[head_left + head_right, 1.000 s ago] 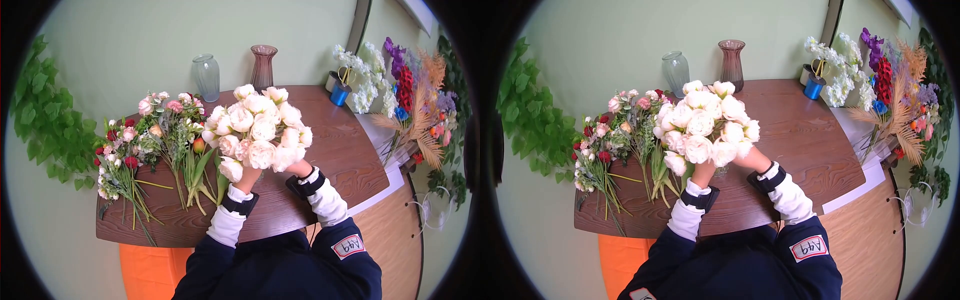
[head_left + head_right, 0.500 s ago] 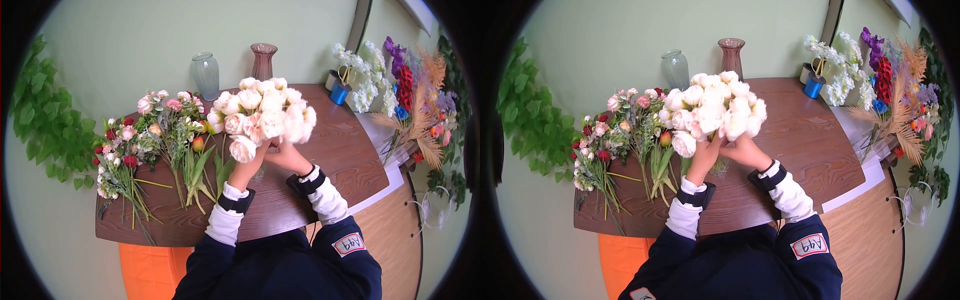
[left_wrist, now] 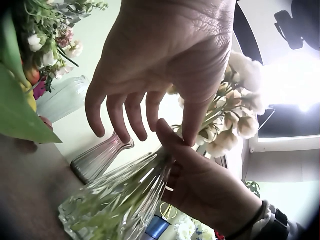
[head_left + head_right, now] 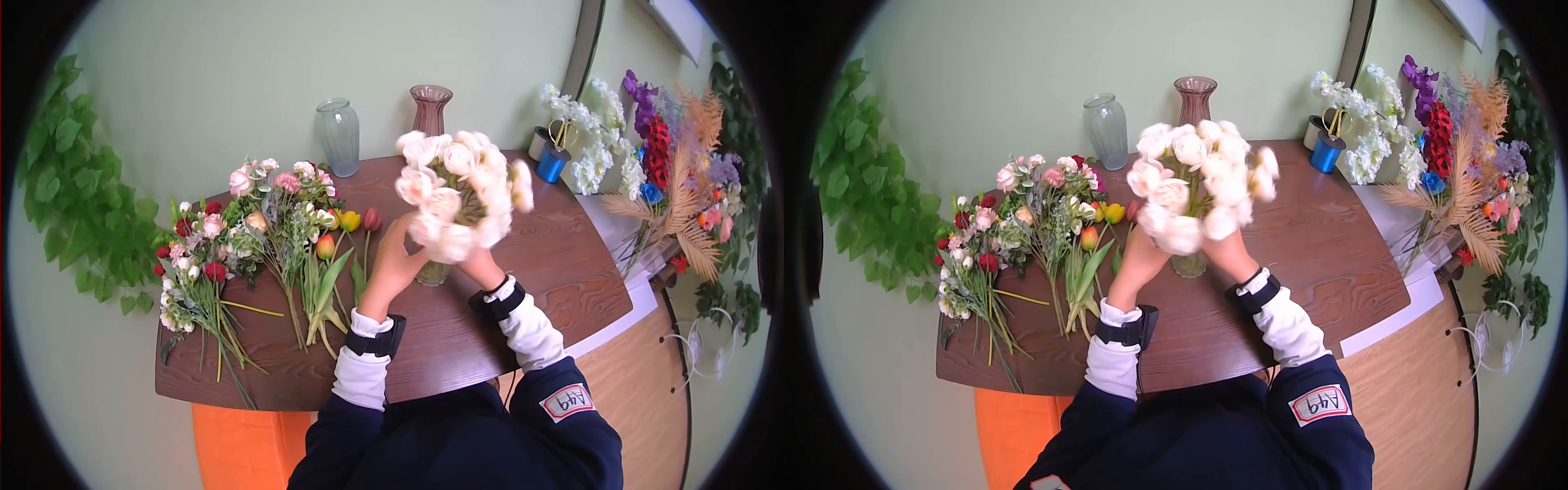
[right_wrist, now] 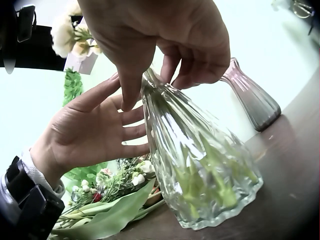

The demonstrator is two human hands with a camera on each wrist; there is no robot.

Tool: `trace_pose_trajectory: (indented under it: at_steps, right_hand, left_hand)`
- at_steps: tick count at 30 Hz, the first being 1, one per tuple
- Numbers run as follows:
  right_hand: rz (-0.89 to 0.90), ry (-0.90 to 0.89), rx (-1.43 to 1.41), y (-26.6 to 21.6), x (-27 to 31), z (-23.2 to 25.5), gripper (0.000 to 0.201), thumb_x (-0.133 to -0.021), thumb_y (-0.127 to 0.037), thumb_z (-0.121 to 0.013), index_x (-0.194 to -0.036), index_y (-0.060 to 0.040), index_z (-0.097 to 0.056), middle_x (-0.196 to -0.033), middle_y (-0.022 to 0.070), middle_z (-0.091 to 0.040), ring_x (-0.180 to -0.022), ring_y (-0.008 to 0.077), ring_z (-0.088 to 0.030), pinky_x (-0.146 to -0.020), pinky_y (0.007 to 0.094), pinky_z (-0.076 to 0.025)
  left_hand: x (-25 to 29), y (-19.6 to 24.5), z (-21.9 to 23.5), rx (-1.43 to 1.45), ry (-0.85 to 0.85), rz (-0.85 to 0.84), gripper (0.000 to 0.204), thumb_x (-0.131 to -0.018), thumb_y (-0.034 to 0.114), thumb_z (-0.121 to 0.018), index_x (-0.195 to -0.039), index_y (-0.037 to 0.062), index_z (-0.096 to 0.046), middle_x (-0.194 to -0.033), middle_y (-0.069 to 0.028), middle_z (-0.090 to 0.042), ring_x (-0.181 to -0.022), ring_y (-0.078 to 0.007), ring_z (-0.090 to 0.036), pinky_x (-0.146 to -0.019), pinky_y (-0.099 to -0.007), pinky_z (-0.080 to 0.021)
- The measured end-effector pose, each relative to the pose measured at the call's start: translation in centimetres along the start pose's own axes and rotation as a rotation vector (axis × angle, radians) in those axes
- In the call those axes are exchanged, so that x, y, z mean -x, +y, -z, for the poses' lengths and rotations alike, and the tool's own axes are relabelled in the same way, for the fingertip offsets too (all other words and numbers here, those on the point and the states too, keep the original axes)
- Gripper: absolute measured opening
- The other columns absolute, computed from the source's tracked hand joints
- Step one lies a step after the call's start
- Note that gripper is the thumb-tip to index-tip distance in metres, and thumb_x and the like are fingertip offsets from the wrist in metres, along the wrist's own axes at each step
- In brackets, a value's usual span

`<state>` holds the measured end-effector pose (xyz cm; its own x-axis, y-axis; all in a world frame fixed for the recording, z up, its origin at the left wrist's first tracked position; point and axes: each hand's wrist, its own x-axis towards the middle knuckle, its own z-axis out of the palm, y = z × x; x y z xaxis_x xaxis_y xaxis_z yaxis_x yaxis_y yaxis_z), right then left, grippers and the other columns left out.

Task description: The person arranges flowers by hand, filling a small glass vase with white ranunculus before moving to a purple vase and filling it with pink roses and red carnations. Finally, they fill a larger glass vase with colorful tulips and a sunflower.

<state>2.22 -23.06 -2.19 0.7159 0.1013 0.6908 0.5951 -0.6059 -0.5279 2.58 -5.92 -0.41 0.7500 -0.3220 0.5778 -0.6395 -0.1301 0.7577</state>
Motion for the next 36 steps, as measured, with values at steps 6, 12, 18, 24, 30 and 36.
trace_pose_trajectory:
  at_steps: [6,12,18,24,30,36]
  right_hand:
    - [-0.133,-0.033,-0.261,-3.7,0.3,2.6,0.053,-0.069,-0.014,-0.077,-0.114,-0.0015,-0.054,-0.110,0.0120,-0.059,-0.104,0.0235,-0.057,-0.088,0.0350,-0.045]
    - [-0.106,0.046,-0.179,-3.6,0.2,3.3,0.054,-0.069,-0.016,-0.077,-0.116,-0.0018,-0.054,-0.111,0.0114,-0.059,-0.101,0.0235,-0.058,-0.086,0.0354,-0.046]
    - [-0.242,0.083,-0.030,-1.5,-0.7,4.1,0.050,-0.066,-0.020,-0.081,-0.104,0.0006,-0.056,-0.089,0.0067,-0.060,-0.077,0.0146,-0.056,-0.067,0.0296,-0.047]
    - [-0.394,0.122,0.091,1.2,-2.8,5.8,0.046,-0.063,-0.023,-0.082,-0.094,0.0021,-0.059,-0.073,0.0075,-0.060,-0.062,0.0157,-0.057,-0.058,0.0295,-0.048]
    - [-0.318,0.286,0.191,7.6,-5.5,5.9,0.045,-0.066,-0.027,-0.079,-0.092,0.0049,-0.060,-0.071,0.0156,-0.063,-0.061,0.0258,-0.063,-0.060,0.0345,-0.050]
    - [-0.368,0.358,0.200,11.8,-8.2,6.3,0.048,-0.065,-0.013,-0.078,-0.103,0.0035,-0.054,-0.079,0.0184,-0.063,-0.068,0.0309,-0.063,-0.062,0.0366,-0.050]
  left_hand:
    - [0.5,1.0,0.1,0.155,-0.054,0.129,0.055,-0.074,0.024,-0.072,-0.120,0.0021,-0.050,-0.113,-0.0164,-0.059,-0.105,-0.0280,-0.057,-0.088,-0.0353,-0.043]
    - [0.7,1.0,0.3,0.149,-0.110,0.258,0.046,-0.077,0.024,-0.071,-0.114,0.0014,-0.055,-0.104,-0.0155,-0.063,-0.100,-0.0267,-0.060,-0.086,-0.0355,-0.045]
    - [0.6,0.6,0.4,0.166,-0.150,0.283,0.033,-0.080,0.011,-0.067,-0.109,-0.0008,-0.056,-0.098,-0.0093,-0.063,-0.094,-0.0158,-0.060,-0.085,-0.0288,-0.046]
    - [0.7,0.4,0.4,0.152,-0.149,0.294,0.032,-0.081,0.011,-0.066,-0.110,0.0005,-0.056,-0.096,-0.0083,-0.063,-0.092,-0.0151,-0.060,-0.084,-0.0283,-0.046]
    - [0.9,0.1,0.0,0.110,-0.119,0.236,0.033,-0.079,0.014,-0.067,-0.108,0.0011,-0.057,-0.095,-0.0120,-0.065,-0.089,-0.0196,-0.063,-0.080,-0.0308,-0.049]
    - [1.1,0.8,0.2,0.065,-0.130,0.230,0.033,-0.080,0.014,-0.067,-0.109,0.0008,-0.055,-0.094,-0.0131,-0.065,-0.088,-0.0211,-0.063,-0.079,-0.0316,-0.049]
